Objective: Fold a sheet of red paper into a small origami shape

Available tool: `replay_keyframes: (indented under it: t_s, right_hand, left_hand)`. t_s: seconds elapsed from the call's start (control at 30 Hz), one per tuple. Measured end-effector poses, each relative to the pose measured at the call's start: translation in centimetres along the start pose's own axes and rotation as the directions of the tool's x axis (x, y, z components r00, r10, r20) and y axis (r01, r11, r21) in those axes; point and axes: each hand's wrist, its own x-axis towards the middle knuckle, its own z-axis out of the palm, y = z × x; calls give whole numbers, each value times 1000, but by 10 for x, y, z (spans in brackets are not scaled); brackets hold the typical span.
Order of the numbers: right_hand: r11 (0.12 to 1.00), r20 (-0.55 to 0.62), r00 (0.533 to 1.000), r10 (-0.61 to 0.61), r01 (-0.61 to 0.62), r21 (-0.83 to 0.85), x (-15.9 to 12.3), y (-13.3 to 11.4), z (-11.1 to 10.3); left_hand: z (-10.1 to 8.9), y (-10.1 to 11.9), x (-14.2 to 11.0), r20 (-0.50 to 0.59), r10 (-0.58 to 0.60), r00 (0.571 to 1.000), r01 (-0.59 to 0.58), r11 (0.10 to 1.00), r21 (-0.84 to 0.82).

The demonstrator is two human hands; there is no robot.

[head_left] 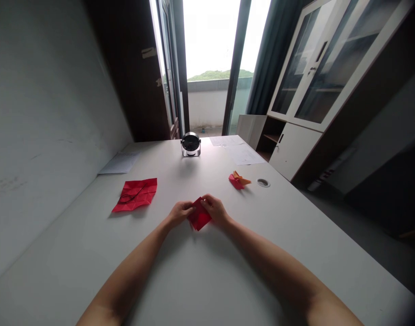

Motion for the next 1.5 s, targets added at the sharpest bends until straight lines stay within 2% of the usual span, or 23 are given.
replay_keyframes:
  t_s: [0.43, 0.77, 1.03, 1.23, 1.5]
  right_hand:
    - [996, 64, 998, -9, 14, -87, -1, -3, -1]
    - [996, 40, 999, -17, 20, -85, 0, 2, -1]
    - [998, 106, 994, -13, 20, -64, 2, 7, 1]
    - [989, 190, 981, 25, 4, -151, 1, 8, 2]
    - [966, 253, 967, -6, 72, -250, 0, -2, -2]
  left_hand:
    - [2, 19, -5, -32, -2, 999, 3, 999, 42]
    - [2, 4, 0, -74, 26, 997, -31, 997, -69]
    - [0, -3, 4, -153, -1, 988, -29, 980, -196]
    - [-1, 0, 2, -131, 26, 991, -47, 986, -160]
    - [-2, 2, 3, -160, 31, 987, -47, 994, -101]
